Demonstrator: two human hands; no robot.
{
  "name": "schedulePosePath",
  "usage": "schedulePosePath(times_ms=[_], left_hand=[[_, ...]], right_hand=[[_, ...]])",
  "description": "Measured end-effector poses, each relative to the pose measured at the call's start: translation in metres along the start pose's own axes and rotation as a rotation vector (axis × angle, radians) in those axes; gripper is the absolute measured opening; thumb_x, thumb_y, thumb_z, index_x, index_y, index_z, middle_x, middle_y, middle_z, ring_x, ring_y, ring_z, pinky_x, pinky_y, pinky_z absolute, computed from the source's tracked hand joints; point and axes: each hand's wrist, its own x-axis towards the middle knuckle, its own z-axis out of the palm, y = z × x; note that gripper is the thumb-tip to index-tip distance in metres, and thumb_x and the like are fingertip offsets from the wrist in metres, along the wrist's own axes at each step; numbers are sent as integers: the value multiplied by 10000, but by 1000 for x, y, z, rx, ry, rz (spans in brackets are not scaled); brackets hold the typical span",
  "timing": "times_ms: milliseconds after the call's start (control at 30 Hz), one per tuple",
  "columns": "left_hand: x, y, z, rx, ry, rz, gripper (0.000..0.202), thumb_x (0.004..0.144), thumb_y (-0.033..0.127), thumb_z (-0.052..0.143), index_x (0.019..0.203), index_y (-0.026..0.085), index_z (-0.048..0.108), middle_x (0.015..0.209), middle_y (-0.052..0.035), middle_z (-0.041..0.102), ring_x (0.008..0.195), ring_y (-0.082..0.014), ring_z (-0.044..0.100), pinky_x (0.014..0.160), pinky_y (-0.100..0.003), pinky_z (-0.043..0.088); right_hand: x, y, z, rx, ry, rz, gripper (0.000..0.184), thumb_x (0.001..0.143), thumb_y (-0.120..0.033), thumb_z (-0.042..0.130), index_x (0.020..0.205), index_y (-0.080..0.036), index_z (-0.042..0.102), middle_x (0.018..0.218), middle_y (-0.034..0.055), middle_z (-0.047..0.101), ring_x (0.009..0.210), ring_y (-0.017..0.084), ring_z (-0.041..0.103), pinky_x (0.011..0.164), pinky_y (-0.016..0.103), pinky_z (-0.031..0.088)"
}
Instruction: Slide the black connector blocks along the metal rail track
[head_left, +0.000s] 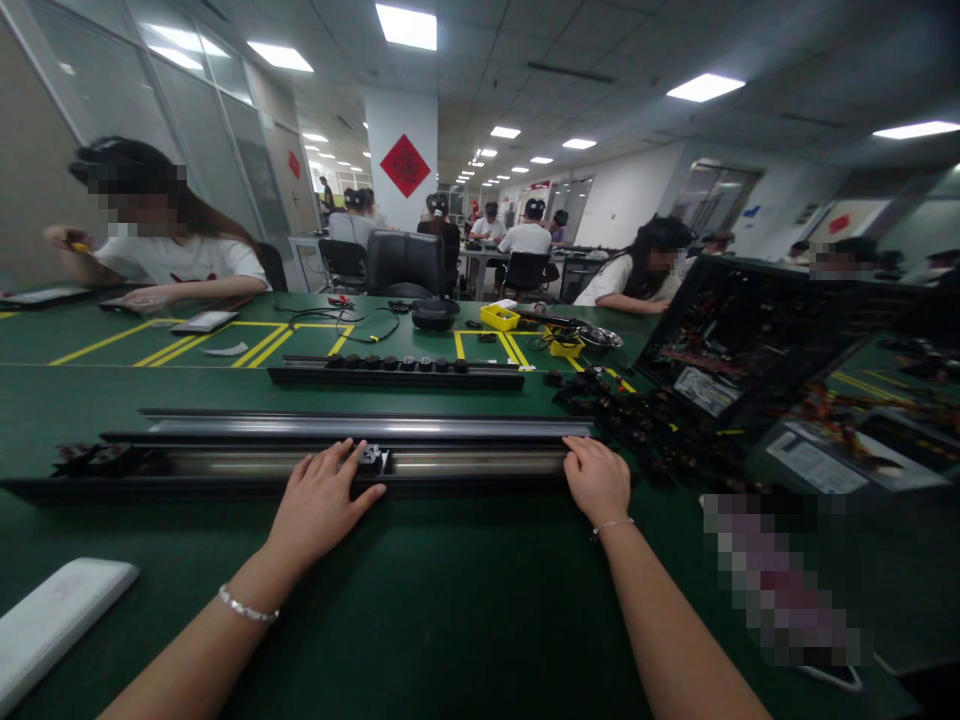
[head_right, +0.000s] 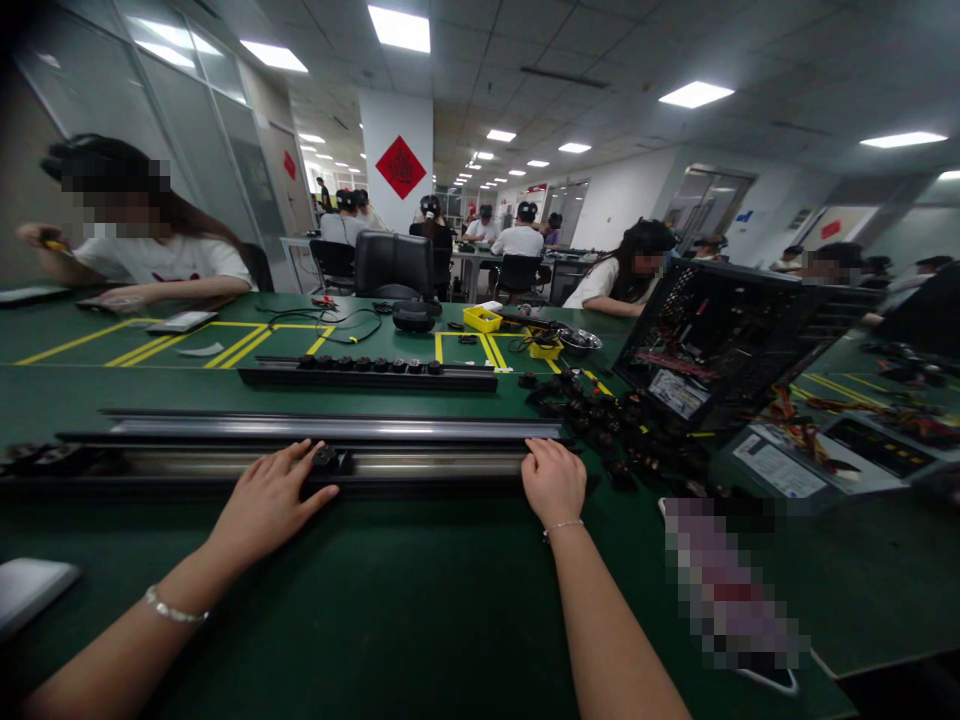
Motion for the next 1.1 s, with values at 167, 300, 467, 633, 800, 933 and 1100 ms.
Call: schedulePosePath(times_ms=[167,300,467,633,800,933,1100], left_hand=[[0,2,0,8,7,0,704,813,612,338,1338,151,424,1358,-151,477,1234,-299,434,1006,-461,323],[0,3,0,13,3,-1,704,816,610,329,1339,149,421,1353,-152,481,1234,-296,435,1007,-456,321],[0,4,0,27,-2,3,711,814,621,317,1336,150,424,1358,-148,476,1237,-294,434,1010,-450,319],[0,6,0,38,10,11,689,823,603,329,1330,149,431,1356,-145,480,1237,-283,435,1006,-439,331],[0,7,0,43,31,13,684,820,590,355,1339,150,422,1348,-152,488,1232,-287,440,1001,-439,336],[0,8,0,46,32,19,684,820,592,359,1334,146,430,1345,-159,488,1232,-290,440,1001,-438,338],[1,8,1,46,27,18,691,821,594,354,1336,138,426,1345,-160,488,1233,-293,439,1002,-442,339]], right_hand=[[0,-1,-1,-10,-11,8,362,820,-219,389,1037,-226,678,1126,14,658,1103,200,538,925,366,354],[0,-2,-1,-12,-18,22,368,822,-219,381,1041,-237,676,1127,9,657,1108,199,535,927,365,347],[0,-2,-1,1,-14,18,369,818,-215,384,1038,-232,679,1123,19,659,1103,202,536,934,363,344],[0,0,1,-4,0,4,359,814,-214,396,1035,-221,679,1120,19,661,1096,197,541,937,356,344],[0,1,3,-10,3,0,356,815,-209,398,1034,-219,679,1123,14,660,1092,189,544,943,346,340],[0,0,2,-16,-7,8,356,818,-217,396,1036,-219,678,1126,10,659,1094,190,543,935,349,341],[0,1,2,-6,0,7,356,820,-219,396,1034,-216,680,1125,10,659,1094,187,541,944,347,336]])
